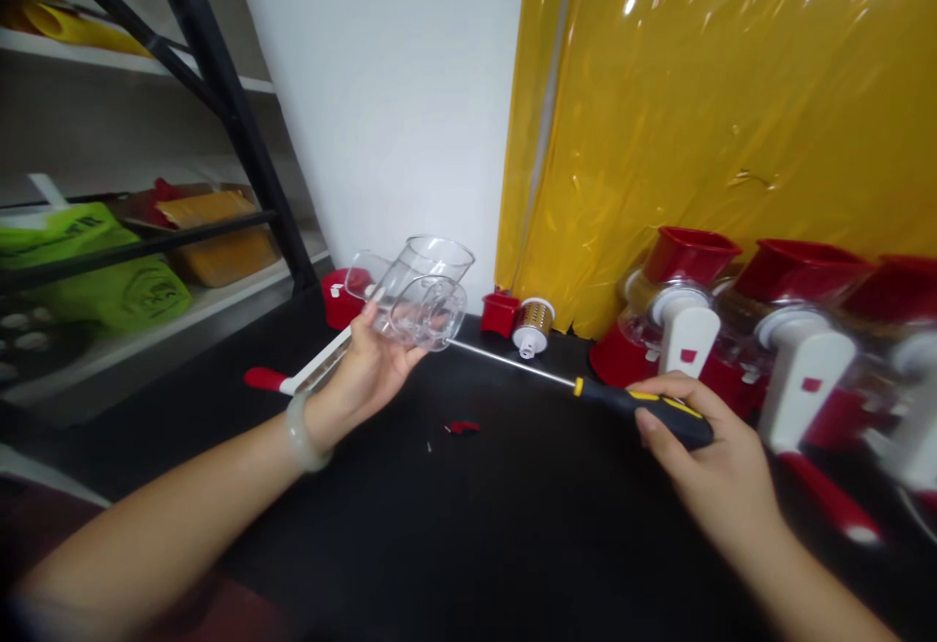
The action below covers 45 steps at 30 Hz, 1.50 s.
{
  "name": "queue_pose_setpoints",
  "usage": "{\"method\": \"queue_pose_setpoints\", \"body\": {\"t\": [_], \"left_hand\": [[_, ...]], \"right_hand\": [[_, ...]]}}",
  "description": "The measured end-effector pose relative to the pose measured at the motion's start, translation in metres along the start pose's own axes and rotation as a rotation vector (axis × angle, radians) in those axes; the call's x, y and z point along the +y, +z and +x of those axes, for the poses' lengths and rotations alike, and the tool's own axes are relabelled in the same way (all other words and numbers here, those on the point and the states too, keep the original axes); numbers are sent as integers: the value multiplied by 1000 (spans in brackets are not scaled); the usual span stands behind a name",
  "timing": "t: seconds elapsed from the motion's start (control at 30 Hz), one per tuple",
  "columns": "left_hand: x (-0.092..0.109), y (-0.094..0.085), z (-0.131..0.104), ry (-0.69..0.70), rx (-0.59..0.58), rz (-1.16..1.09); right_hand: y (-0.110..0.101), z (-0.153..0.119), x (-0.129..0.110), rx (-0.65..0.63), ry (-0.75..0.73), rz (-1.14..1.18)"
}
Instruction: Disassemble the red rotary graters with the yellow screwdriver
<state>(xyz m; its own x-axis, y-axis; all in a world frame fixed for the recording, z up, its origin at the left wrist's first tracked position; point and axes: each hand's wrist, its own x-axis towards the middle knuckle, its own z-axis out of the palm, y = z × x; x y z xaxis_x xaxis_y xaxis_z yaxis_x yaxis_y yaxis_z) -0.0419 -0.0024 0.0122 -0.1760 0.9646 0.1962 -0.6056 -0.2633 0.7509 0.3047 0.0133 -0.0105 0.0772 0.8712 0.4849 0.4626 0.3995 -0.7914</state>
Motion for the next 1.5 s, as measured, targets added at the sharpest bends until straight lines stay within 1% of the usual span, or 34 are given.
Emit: {"method": "queue_pose_setpoints", "body": {"t": [0.1, 0.17, 0.23, 0.33, 0.4, 0.47, 0.6, 0.63, 0.7, 0.8, 0.87, 0.93, 1.0, 1.07, 1.17, 1.3, 1.33, 1.4, 1.47, 1.5], "left_hand": [[0, 1, -1, 26, -4, 23], [1, 2, -2, 17, -4, 30], [1, 3, -3, -13, 8, 26], [1, 5, -4, -74, 50, 0], [0, 6, -4, -123, 83, -15], [-1, 6, -4, -157, 104, -23], [-2, 5, -2, -156, 135, -25], [-2, 4, -2, -150, 142, -20], [-2, 4, -2, -130, 139, -4], [-4, 4, -4, -77, 126, 35], [-6, 4, -6, -45, 131, 54], [-7, 5, -7, -36, 133, 62], [-7, 6, -8, -40, 127, 65], [-6, 6, -8, -45, 123, 68], [-4, 7, -8, -49, 117, 64], [-2, 7, -9, -64, 90, 49], [-2, 8, -9, -68, 85, 47], [-3, 8, -10, -66, 82, 50], [-3, 9, -12, -33, 85, 53], [-3, 10, -12, -7, 86, 55]], "right_hand": [[1, -1, -5, -69, -67, -15], [3, -3, -9, -92, -37, 31], [6, -6, -11, -117, 28, 79], [6, -9, -13, -144, 86, 51], [6, -10, -13, -141, 81, 19], [5, -10, -12, -113, 35, 5], [7, -8, -11, -47, -140, 16], [8, -7, -11, -44, -169, 42], [9, -6, -10, -70, -178, 112], [8, -7, -8, -189, -94, 241], [6, -8, -6, -294, 0, 317], [4, -8, -4, -359, 111, 270], [4, -6, -3, -327, 181, 165], [6, -4, -2, -254, 185, 145], [8, -1, -4, -221, 213, 283], [10, 0, -10, -194, 362, 566], [10, -1, -11, -183, 362, 603], [10, -2, -11, -185, 317, 625], [8, -4, -8, -219, 275, 590], [7, -5, -7, -243, 272, 533]]}}
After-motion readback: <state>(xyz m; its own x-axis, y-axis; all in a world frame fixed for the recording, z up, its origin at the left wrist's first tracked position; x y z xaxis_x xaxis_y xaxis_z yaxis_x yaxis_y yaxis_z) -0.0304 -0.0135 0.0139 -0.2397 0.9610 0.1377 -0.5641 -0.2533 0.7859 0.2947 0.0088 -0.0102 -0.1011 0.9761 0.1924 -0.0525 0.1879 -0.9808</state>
